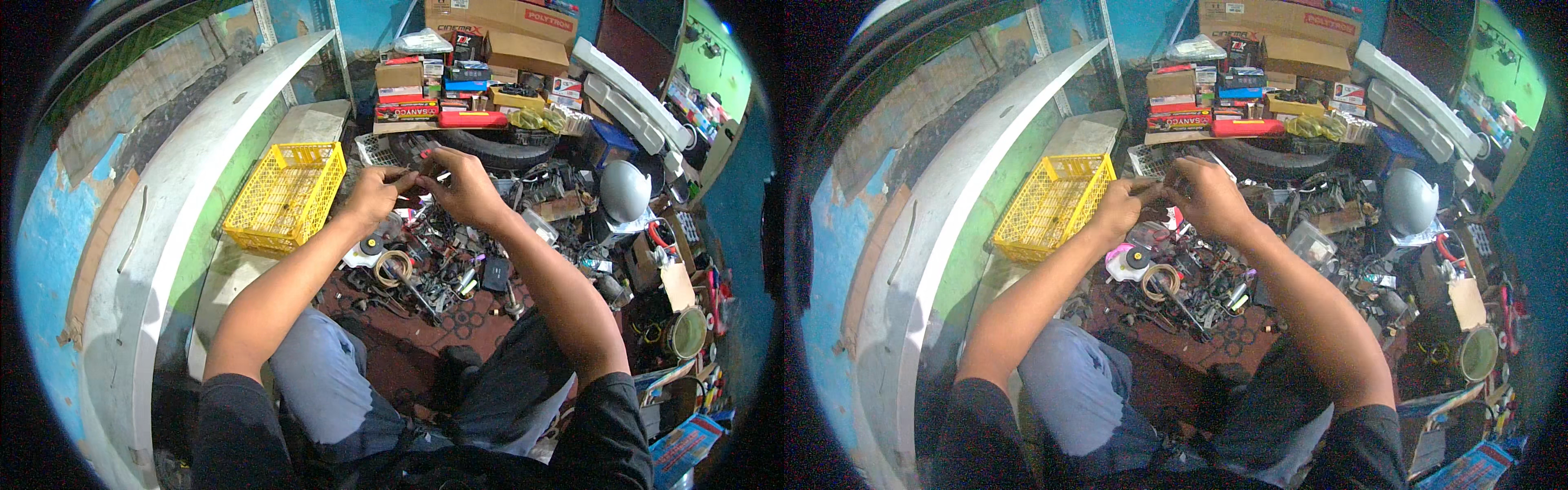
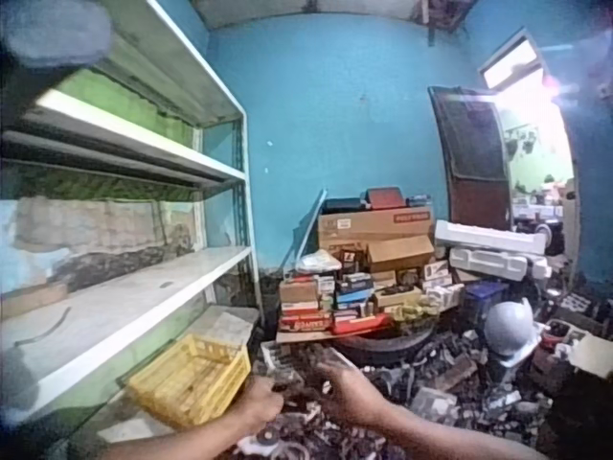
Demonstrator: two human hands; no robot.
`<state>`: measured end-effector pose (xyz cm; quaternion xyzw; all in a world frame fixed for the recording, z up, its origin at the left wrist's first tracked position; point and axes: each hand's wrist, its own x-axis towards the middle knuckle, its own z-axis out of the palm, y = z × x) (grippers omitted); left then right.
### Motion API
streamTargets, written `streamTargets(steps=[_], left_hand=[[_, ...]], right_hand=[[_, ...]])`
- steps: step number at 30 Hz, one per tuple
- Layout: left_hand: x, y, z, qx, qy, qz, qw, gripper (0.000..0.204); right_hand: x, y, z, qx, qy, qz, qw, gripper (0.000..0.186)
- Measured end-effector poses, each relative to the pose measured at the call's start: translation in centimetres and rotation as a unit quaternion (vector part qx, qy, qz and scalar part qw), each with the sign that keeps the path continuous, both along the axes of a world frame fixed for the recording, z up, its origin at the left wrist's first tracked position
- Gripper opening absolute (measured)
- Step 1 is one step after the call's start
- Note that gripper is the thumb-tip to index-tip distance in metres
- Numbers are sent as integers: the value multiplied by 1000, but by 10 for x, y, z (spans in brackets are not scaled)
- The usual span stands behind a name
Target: The person sits on the floor and manipulates a small red electronic component with wires, repeatedly twisting and adjusting the wires and connectors by hand. The workspace is cluttered with various electronic parts, tools, and boxes.
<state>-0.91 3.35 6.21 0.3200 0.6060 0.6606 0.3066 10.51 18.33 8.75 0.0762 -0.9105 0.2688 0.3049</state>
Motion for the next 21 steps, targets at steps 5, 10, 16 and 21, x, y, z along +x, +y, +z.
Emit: streamTargets(steps=[5, 10, 16, 21], left_hand=[[-10, -2, -2, -32, 51, 21, 998, 21], [-18, -4, -7, -106, 306, 61, 944, 23], [-30, 0, -15, -131, 396, 65, 907, 21], [-38, -10, -21, -149, 372, 74, 913, 25]], right_hand=[[6, -4, 6, -117, -25, 43, 992, 16], [7, -10, 1, -92, -110, 16, 990, 34], [3, 0, -7, 57, -209, 69, 974, 34], [10, 21, 7, -43, -305, 172, 936, 42]])
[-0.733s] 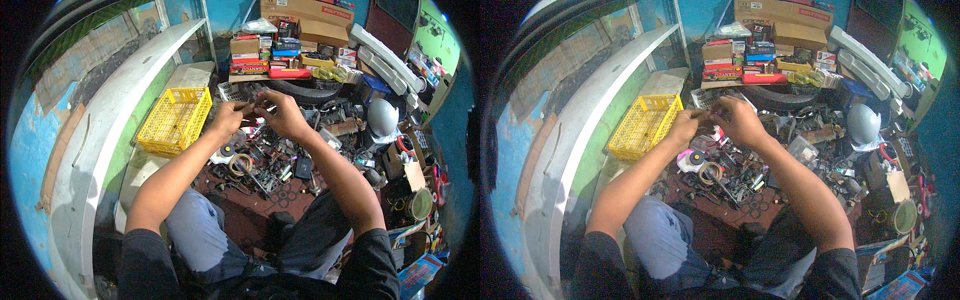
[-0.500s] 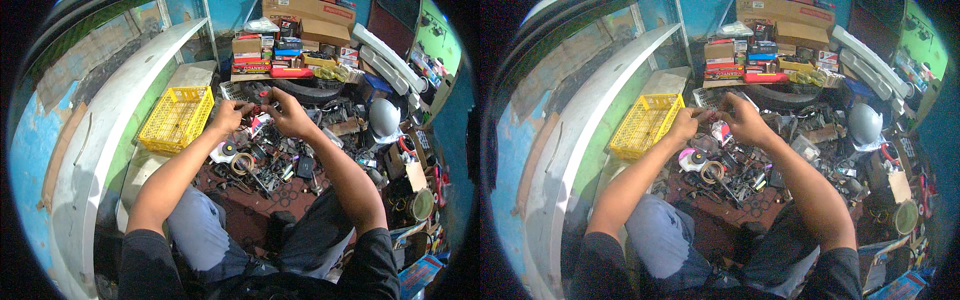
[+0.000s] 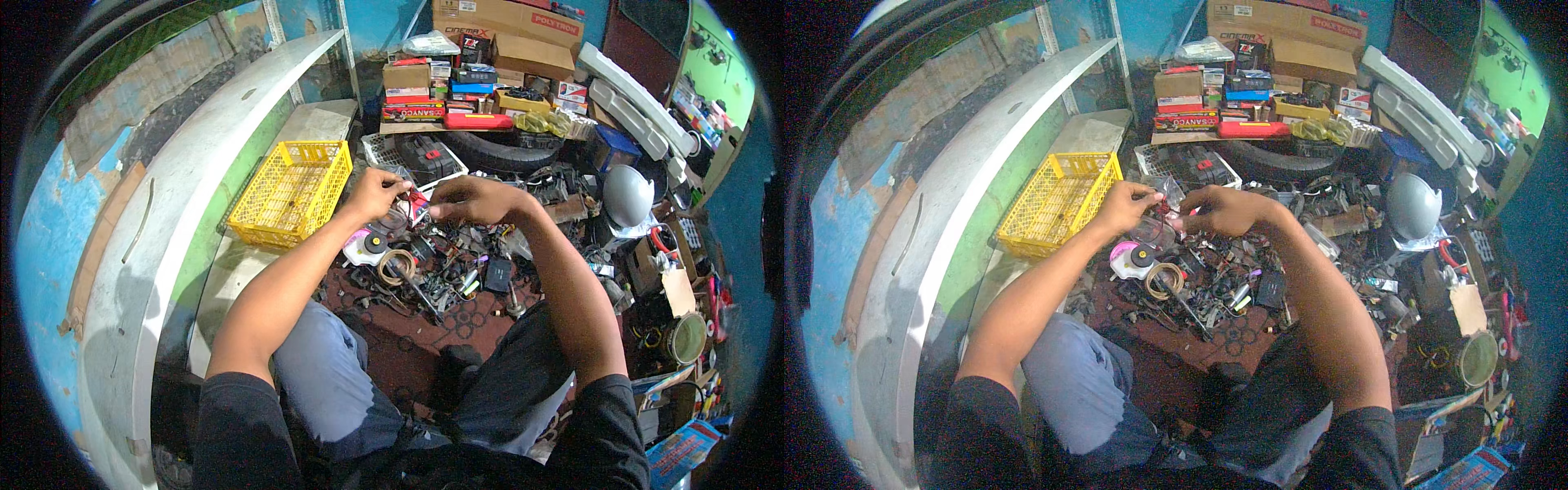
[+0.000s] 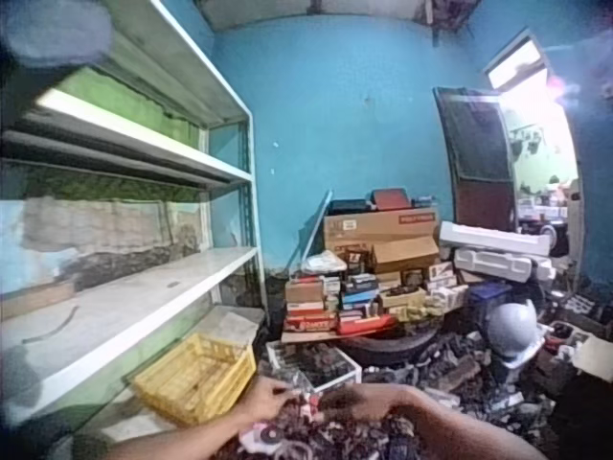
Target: The person sits on the floor and manipulates a small red electronic component with wires, repeatedly twisting and adjusting the wires and connectors by hand. The workspace is cluttered with various electronic parts, tools, and boxes.
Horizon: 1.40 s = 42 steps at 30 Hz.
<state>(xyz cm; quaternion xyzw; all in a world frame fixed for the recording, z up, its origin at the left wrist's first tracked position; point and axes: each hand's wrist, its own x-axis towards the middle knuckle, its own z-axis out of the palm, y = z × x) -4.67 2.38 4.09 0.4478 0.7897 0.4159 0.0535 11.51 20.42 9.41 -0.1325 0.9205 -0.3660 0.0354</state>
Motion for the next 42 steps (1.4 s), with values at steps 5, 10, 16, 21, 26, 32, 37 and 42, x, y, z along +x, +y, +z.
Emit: streamTargets(steps=[5, 10, 16, 21, 26, 32, 37, 42], left_hand=[[3, 6, -3, 13, 21, 15, 1000, 25], [12, 10, -2, 52, 77, -6, 996, 25], [4, 9, 2, 97, 33, 42, 994, 27], [4, 6, 6, 118, 69, 43, 990, 24], [-7, 1, 0, 121, 66, 57, 989, 23], [-7, 1, 10, 143, 17, 68, 987, 26], [15, 12, 29, 142, 5, 51, 989, 25], [6, 13, 24, 201, 20, 82, 976, 25]], right_hand=[[9, 14, 9, -64, -163, -69, 982, 60], [10, 13, -2, 126, -34, 16, 991, 53], [19, 38, 6, -250, -111, -31, 961, 48], [14, 40, 11, -150, -81, -58, 984, 39], [21, 37, 17, -58, -22, -9, 998, 28], [31, 69, 4, -505, 48, -3, 862, 25], [21, 61, 14, -687, 135, -197, 687, 18], [23, 73, 16, -431, 45, -168, 885, 31]])
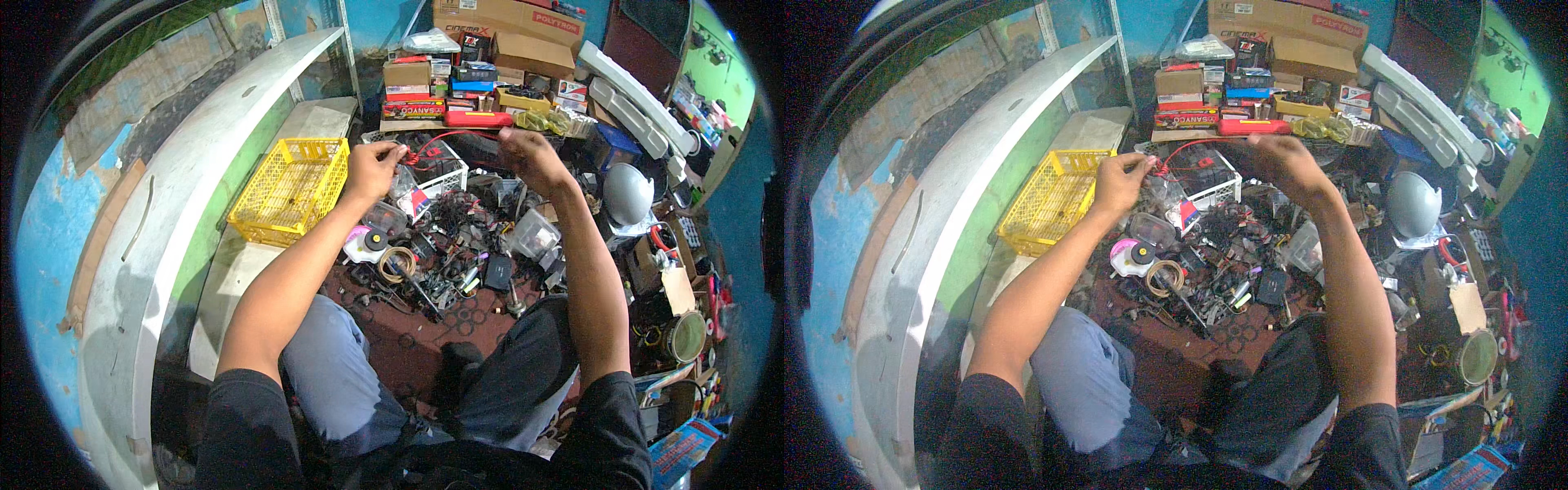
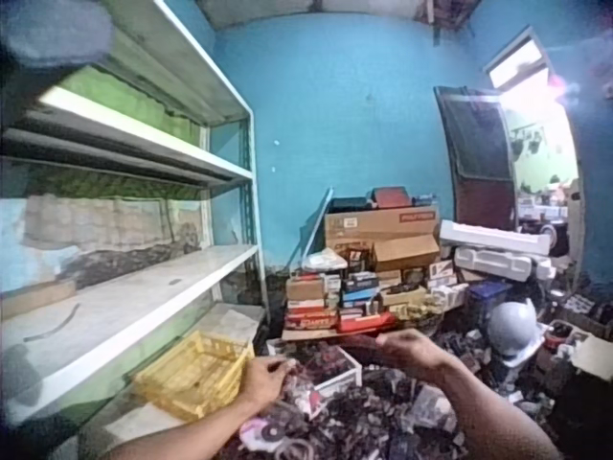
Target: The person sits on the floor and manipulates a small red electronic component with wires, repeatedly twisting and adjusting the wires and connectors by hand. The workspace is cluttered with various electronic parts, tools, and boxes.
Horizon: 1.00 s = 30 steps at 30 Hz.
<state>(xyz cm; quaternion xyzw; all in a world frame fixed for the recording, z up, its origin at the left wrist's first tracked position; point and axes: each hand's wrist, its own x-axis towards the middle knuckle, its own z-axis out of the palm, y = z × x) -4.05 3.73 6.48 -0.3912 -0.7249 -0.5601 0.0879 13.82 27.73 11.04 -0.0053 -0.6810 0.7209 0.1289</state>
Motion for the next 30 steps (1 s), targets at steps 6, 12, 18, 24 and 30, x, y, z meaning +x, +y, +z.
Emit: streamTargets(steps=[6, 12, 18, 24, 30], left_hand=[[-8, -5, 9, 55, -93, 32, 994, 22], [-3, -7, 15, 92, -204, -21, 974, 21], [-15, -5, -1, 94, -243, -38, 965, 20], [-35, -20, -5, 151, -333, -5, 931, 20], [-23, -22, 3, 165, -343, -101, 919, 21]], right_hand=[[13, 3, -13, 72, -17, 88, 993, 29], [10, 38, -30, -308, 129, 111, 936, 26], [6, 11, -9, -36, 38, 63, 997, 33], [13, 3, -17, -139, 105, 91, 981, 28], [16, 26, -22, -14, -90, -88, 992, 40]])
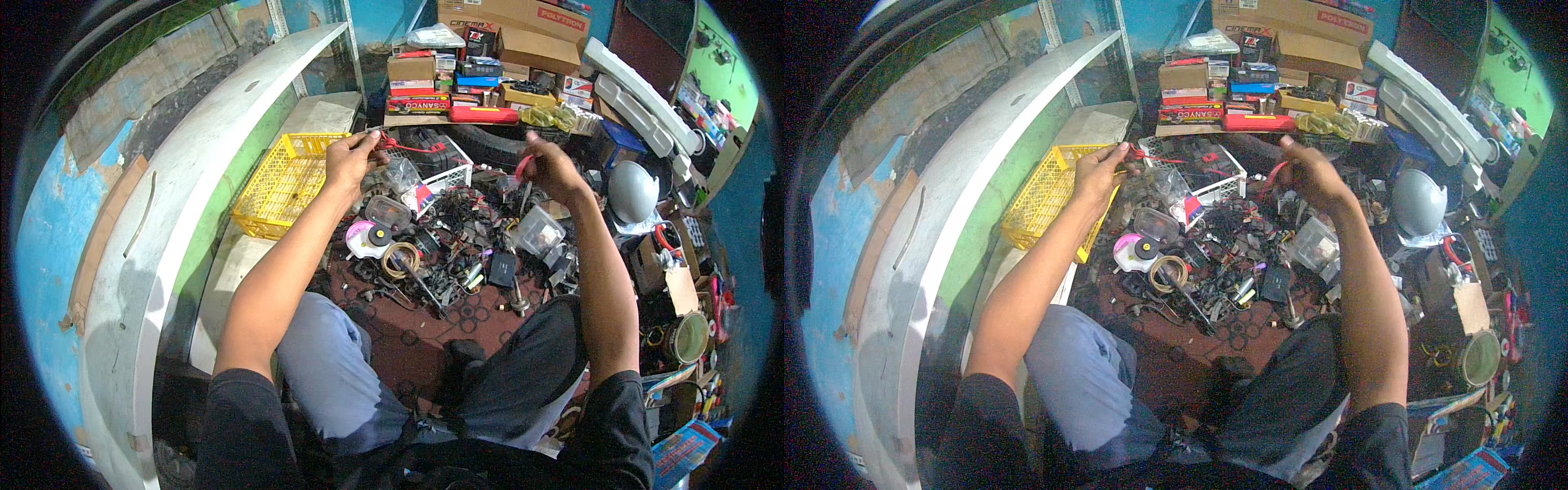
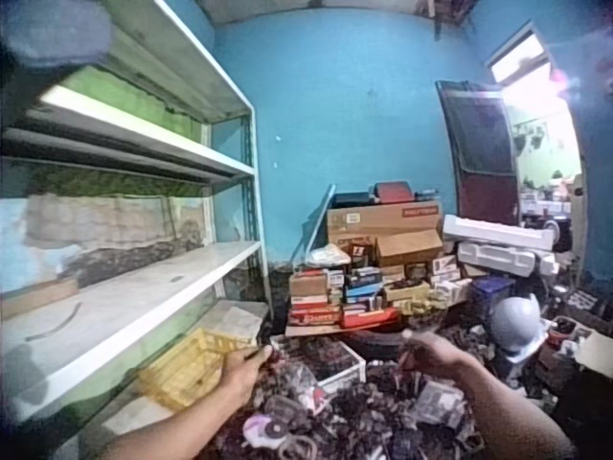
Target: The person sits on the floor and manipulates a small red electronic component with wires, repeatedly twisting and adjusting the wires and connectors by hand. The workspace is cluttered with various electronic parts, tools, and boxes.
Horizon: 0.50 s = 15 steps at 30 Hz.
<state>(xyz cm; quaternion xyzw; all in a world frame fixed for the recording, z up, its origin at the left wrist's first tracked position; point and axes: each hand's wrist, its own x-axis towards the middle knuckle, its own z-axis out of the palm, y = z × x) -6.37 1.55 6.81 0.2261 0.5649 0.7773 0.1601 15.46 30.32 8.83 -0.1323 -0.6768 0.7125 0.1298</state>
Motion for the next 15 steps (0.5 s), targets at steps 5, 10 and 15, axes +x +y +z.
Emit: streamTargets(steps=[5, 10, 15], left_hand=[[20, -4, 13, -46, 43, -106, 992, 24], [43, -1, 22, -55, 38, -187, 980, 24], [52, 7, 25, -43, 60, -211, 975, 23]], right_hand=[[-10, -18, -29, 375, -87, 72, 920, 39], [-24, -56, -32, 362, -17, 75, 929, 44], [-33, -83, -23, 276, 137, 130, 942, 30]])
